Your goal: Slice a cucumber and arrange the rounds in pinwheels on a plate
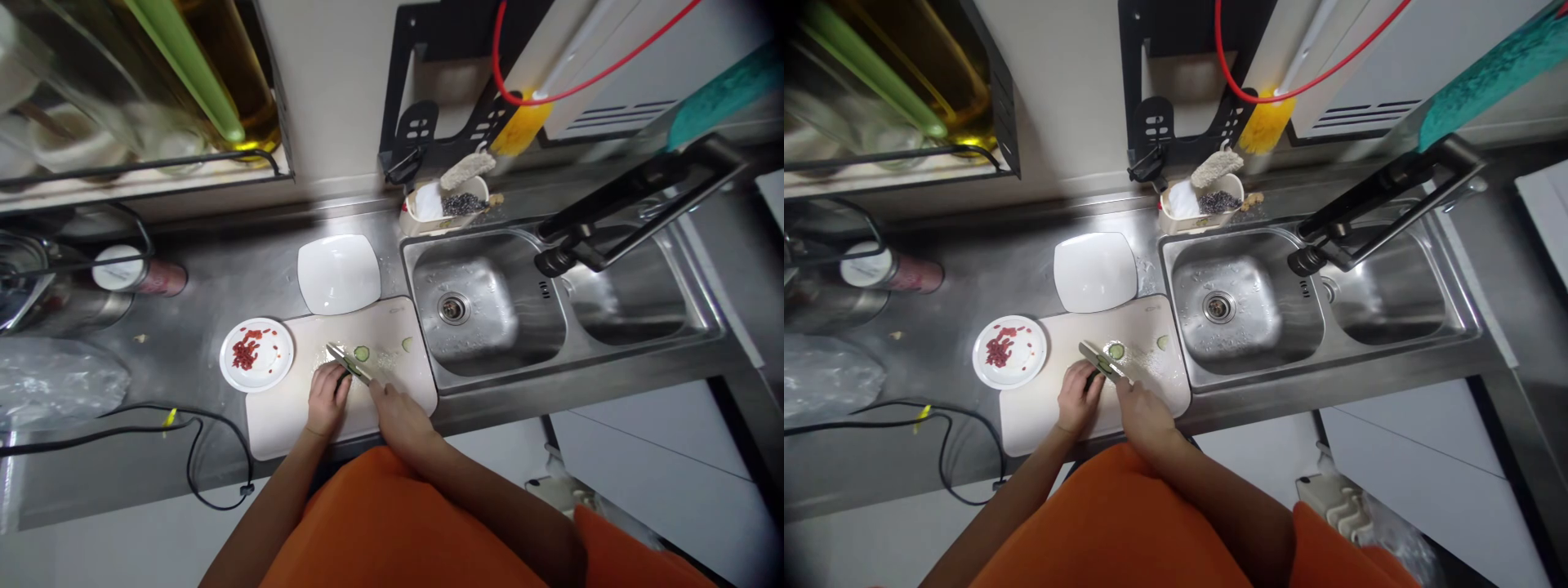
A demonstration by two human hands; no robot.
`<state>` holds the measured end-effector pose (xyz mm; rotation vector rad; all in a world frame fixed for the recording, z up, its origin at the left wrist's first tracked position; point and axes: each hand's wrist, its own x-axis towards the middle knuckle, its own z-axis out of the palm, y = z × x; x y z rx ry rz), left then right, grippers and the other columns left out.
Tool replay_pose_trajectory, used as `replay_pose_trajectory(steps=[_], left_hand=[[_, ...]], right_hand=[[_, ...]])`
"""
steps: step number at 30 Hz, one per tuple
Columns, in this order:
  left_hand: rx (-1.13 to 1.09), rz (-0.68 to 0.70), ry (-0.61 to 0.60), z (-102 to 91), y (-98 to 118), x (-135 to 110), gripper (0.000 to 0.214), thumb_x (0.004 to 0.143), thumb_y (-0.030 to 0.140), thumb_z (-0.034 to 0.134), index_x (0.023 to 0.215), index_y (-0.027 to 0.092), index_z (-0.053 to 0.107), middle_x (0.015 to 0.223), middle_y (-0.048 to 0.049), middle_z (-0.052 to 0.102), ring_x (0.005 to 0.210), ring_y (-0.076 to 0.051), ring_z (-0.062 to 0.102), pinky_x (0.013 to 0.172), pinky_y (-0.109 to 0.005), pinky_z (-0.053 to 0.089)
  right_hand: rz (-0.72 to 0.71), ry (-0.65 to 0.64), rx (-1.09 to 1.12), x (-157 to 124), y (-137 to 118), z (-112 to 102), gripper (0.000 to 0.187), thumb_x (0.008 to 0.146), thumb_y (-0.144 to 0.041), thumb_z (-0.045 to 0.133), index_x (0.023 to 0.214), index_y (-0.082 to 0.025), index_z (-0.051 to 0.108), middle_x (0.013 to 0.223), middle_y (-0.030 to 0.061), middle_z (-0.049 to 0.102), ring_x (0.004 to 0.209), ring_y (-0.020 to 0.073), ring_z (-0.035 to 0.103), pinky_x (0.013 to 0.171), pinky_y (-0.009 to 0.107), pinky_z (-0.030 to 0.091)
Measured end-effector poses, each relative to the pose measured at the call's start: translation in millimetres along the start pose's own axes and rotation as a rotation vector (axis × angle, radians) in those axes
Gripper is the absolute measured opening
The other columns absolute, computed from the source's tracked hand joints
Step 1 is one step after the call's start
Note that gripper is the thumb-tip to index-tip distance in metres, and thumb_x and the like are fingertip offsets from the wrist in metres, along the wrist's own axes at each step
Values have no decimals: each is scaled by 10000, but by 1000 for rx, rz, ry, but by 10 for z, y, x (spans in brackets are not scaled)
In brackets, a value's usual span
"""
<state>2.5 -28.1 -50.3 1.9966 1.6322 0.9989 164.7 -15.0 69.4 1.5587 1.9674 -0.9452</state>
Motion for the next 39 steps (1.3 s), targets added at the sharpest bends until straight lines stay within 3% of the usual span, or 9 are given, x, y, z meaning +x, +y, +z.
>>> replay_pose_trajectory(steps=[9, 17, 24, 29, 39], left_hand=[[-24, 9, 2, 3, -13, -1, 173, 858, 215, 550, 1020, 175, 598, 978, -78, 637, 978, -188, 564, 902, -390, 472], [-32, 26, 22, 9, -15, -5, 214, 852, 202, 553, 1062, 186, 593, 997, -80, 638, 991, -191, 572, 904, -396, 473], [-38, 51, 21, -1, -16, 1, 260, 848, 191, 551, 1107, 184, 574, 1044, -95, 633, 1037, -199, 569, 917, -406, 473], [-28, 10, -7, -8, -4, -1, 229, 866, 224, 530, 1085, 186, 584, 1027, -90, 635, 1022, -195, 570, 918, -400, 470], [16, 10, -2, -22, 15, 3, 178, 863, 231, 537, 1024, 174, 587, 992, -94, 630, 1002, -200, 561, 909, -391, 468]], right_hand=[[4, 66, 21, 144, -54, 55, 383, 924, -83, 236, 1212, -149, 479, 987, 126, 634, 876, 203, 633, 692, 272, 467], [-9, 86, 131, 212, 32, 123, 429, 883, -64, 277, 1255, -164, 463, 1013, 111, 630, 921, 216, 612, 737, 292, 437], [69, 90, 155, 45, 187, 31, 473, 854, -54, 303, 1286, -193, 437, 989, 93, 636, 918, 212, 611, 726, 285, 410], [33, 23, 99, -113, 152, 6, 452, 850, -48, 301, 1250, -187, 456, 978, 97, 629, 875, 211, 621, 677, 270, 411], [25, -54, 54, -263, 120, -22, 488, 887, -74, 250, 1355, -158, 358, 1057, 143, 609, 900, 230, 621, 695, 292, 441]])
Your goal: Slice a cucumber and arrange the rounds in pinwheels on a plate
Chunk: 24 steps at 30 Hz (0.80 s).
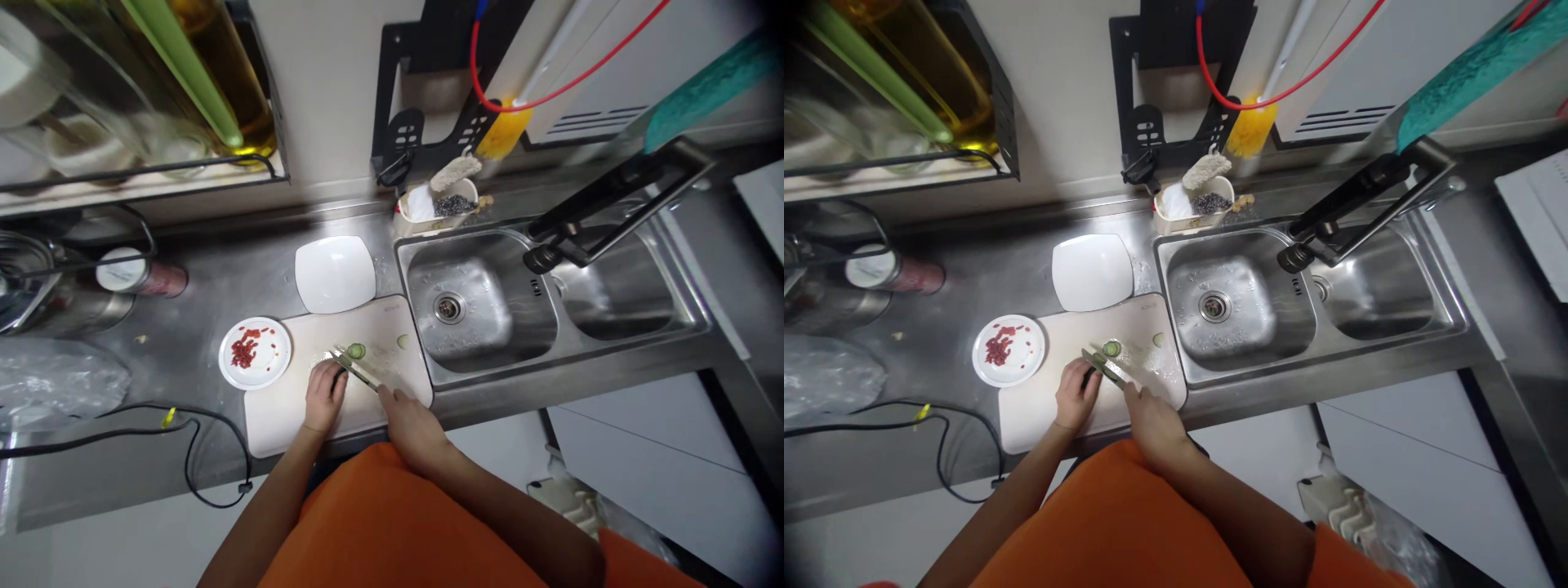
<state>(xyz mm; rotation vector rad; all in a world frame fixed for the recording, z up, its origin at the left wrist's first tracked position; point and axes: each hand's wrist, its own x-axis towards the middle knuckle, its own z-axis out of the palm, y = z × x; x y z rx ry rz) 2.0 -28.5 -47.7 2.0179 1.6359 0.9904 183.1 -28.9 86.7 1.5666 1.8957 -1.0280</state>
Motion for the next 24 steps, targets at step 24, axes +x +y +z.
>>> replay_pose_trajectory(steps=[24], left_hand=[[6, 0, -5, 9, -23, -5, 174, 870, 243, 522, 1014, 176, 596, 990, -96, 638, 1002, -205, 576, 903, -408, 474]], right_hand=[[-11, -20, 3, 22, -44, -103, 459, 886, -63, 271, 1324, -149, 379, 1065, 153, 612, 940, 235, 618, 742, 311, 461]])
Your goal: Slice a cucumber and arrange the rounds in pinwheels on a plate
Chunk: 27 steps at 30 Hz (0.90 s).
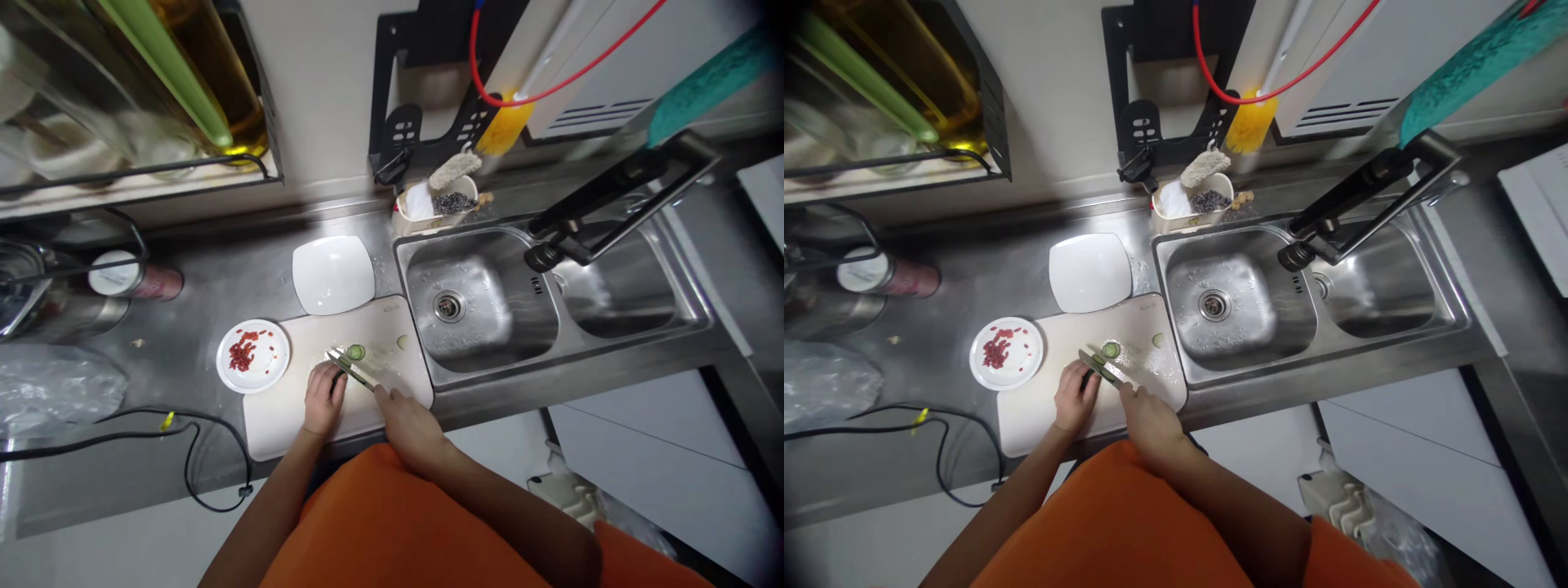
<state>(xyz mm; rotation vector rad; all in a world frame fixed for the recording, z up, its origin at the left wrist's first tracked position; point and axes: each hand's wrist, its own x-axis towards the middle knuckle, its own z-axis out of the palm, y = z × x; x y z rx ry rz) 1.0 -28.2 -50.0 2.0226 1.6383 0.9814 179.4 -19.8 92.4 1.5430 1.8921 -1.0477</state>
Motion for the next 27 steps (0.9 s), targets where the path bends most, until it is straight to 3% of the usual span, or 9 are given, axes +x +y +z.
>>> replay_pose_trajectory(steps=[27], left_hand=[[-48, 6, 14, 12, -1, 0, 189, 859, 212, 540, 1040, 183, 588, 992, -86, 639, 990, -196, 574, 903, -403, 480]], right_hand=[[-26, 70, 4, 318, -91, 104, 399, 912, -73, 240, 1234, -139, 467, 975, 137, 639, 924, 219, 633, 708, 284, 475]])
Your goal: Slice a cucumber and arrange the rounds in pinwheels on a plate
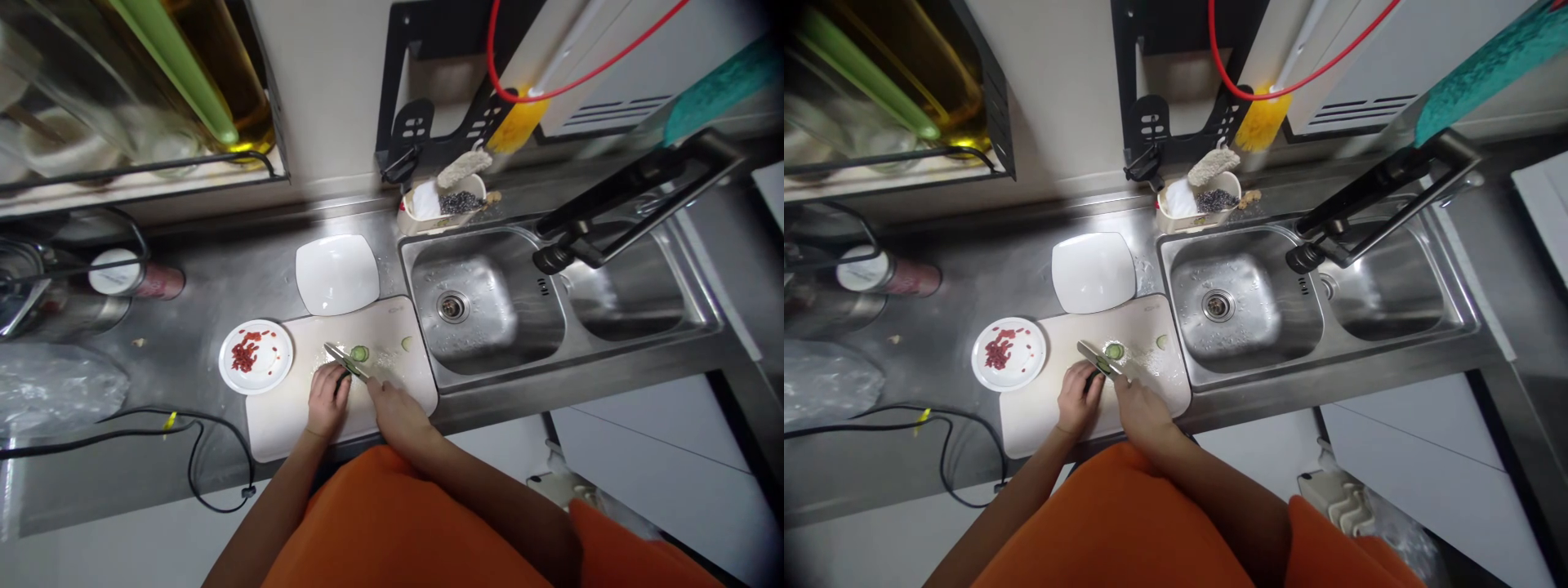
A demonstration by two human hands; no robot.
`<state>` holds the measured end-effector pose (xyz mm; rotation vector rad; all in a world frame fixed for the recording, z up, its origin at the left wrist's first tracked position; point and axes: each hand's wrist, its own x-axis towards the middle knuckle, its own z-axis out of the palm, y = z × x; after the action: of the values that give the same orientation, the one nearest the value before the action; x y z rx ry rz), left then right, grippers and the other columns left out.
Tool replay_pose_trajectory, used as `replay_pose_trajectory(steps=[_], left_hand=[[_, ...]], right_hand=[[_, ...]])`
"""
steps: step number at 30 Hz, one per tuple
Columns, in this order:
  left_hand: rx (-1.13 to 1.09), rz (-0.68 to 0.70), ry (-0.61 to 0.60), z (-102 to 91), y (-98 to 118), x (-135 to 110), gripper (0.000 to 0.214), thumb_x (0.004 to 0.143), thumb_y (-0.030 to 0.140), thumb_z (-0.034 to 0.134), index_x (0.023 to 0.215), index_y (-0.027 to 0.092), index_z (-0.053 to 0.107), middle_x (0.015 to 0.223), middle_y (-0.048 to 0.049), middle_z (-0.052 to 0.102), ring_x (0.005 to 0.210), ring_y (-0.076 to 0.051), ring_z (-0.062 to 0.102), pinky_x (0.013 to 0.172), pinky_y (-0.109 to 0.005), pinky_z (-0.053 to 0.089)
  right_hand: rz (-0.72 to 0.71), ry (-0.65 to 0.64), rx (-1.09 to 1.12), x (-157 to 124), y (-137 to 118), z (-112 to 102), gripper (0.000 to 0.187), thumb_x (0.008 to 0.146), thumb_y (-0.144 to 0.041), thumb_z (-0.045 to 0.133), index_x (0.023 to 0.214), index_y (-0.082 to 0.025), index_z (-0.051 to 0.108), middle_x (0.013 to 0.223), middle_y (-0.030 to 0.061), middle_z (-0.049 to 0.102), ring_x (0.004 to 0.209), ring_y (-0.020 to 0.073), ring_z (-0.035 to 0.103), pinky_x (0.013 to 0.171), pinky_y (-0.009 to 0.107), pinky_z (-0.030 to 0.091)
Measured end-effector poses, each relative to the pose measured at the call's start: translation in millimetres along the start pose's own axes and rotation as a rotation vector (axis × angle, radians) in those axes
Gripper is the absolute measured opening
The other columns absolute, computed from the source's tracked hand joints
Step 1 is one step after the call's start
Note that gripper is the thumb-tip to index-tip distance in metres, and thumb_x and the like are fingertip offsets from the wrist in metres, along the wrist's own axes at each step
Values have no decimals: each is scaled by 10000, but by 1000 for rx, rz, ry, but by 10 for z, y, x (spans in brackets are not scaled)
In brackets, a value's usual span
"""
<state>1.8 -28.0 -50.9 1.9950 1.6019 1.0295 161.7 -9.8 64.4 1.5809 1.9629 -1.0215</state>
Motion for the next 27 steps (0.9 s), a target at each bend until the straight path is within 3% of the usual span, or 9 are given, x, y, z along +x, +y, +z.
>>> replay_pose_trajectory(steps=[13, 19, 27], left_hand=[[6, -11, -19, -16, 14, 11, 203, 875, 235, 520, 1056, 184, 594, 992, -88, 645, 988, -201, 586, 897, -416, 488], [-3, 0, -17, -11, 2, 4, 216, 871, 230, 529, 1075, 194, 591, 1025, -87, 640, 1017, -199, 579, 904, -409, 484], [5, -25, -33, -12, 0, -1, 193, 871, 237, 530, 1045, 189, 599, 999, -77, 639, 1003, -191, 567, 911, -394, 469]], right_hand=[[10, 70, 66, 111, 50, 87, 412, 894, -69, 266, 1242, -169, 463, 1012, 110, 630, 928, 207, 613, 748, 290, 442], [105, 109, 100, -46, 151, 3, 482, 864, -67, 296, 1311, -193, 422, 1020, 98, 634, 942, 219, 605, 752, 287, 416], [48, 8, 31, -241, 96, -80, 433, 869, -57, 274, 1244, -179, 453, 980, 105, 629, 868, 215, 624, 664, 273, 410]])
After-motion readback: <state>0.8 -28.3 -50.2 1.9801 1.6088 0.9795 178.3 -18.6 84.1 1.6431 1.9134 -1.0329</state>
